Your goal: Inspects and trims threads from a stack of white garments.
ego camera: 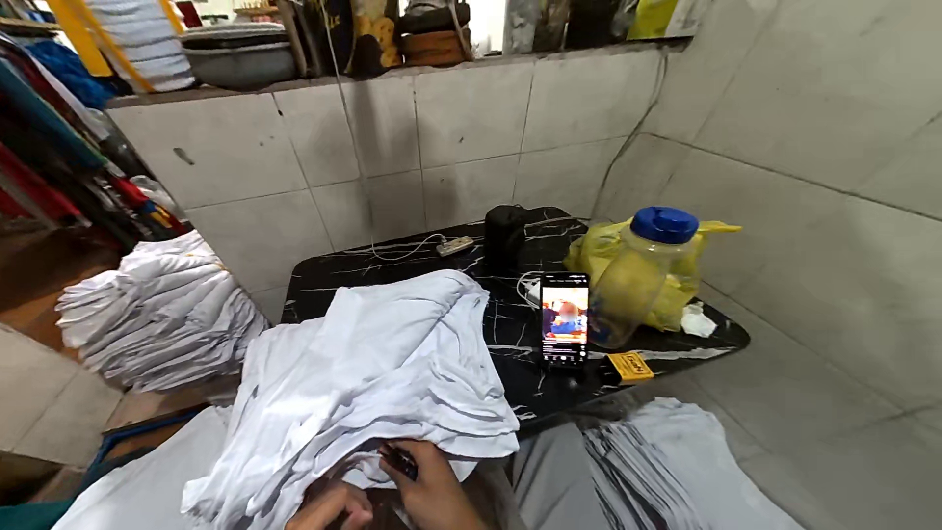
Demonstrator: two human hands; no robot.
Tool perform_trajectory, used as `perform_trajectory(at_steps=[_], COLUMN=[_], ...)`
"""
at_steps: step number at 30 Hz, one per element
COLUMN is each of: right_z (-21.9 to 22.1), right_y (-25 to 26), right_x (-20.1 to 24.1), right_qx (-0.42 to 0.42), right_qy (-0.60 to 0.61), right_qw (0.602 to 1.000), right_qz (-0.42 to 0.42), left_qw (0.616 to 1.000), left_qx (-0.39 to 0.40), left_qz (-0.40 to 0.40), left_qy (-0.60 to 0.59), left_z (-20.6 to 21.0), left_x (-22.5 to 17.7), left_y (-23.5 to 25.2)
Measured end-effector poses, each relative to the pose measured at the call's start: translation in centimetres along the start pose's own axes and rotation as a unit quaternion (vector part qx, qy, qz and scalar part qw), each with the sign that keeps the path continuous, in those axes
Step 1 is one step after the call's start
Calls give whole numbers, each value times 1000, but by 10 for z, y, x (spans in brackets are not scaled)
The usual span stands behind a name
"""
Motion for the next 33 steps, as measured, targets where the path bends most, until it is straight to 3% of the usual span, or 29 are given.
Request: perform_trajectory(at_steps=[6, 9, 12, 15, 18, 22, 26, 33], right_z=[0, -11, -41, -74, -94, -91, -88, -88], right_y=[-2, -7, -15, -15, -10, 4, 10, 8], right_x=[8, 16, 27, 23, 11, -9, -17, -16], right_qx=[20, 47, 51, 28, 11, -59, -85, -96], right_qy=[-23, -134, -285, -293, -233, -128, -90, -90], right_qw=[998, 986, 954, 953, 967, 984, 988, 988], right_qz=[-45, -87, -80, -71, -103, -112, -88, -79], left_qw=[985, 975, 984, 969, 973, 984, 982, 935], left_qx=[-97, -104, -147, -204, -211, -165, -117, -179], left_qz=[-22, -7, -73, -119, -37, 64, 103, 167], left_qy=[143, 196, 72, -70, -83, 22, 103, 256], left_z=[14, 18, 15, 22, 38, 50, 58, 81], left_x=[3, -1, -2, -7, 2, 12, 12, 9], left_y=[-2, 3, 12, 27, 38, 42, 44, 38])
Point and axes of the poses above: each hand's wrist, its own y-axis towards the middle knuckle, its own z-axis out of the palm, x = y × z, the point moved 3 cm from there along y, towards the middle knuckle, and after that the axes turned 15 degrees about -x, right-handed, at the moved point
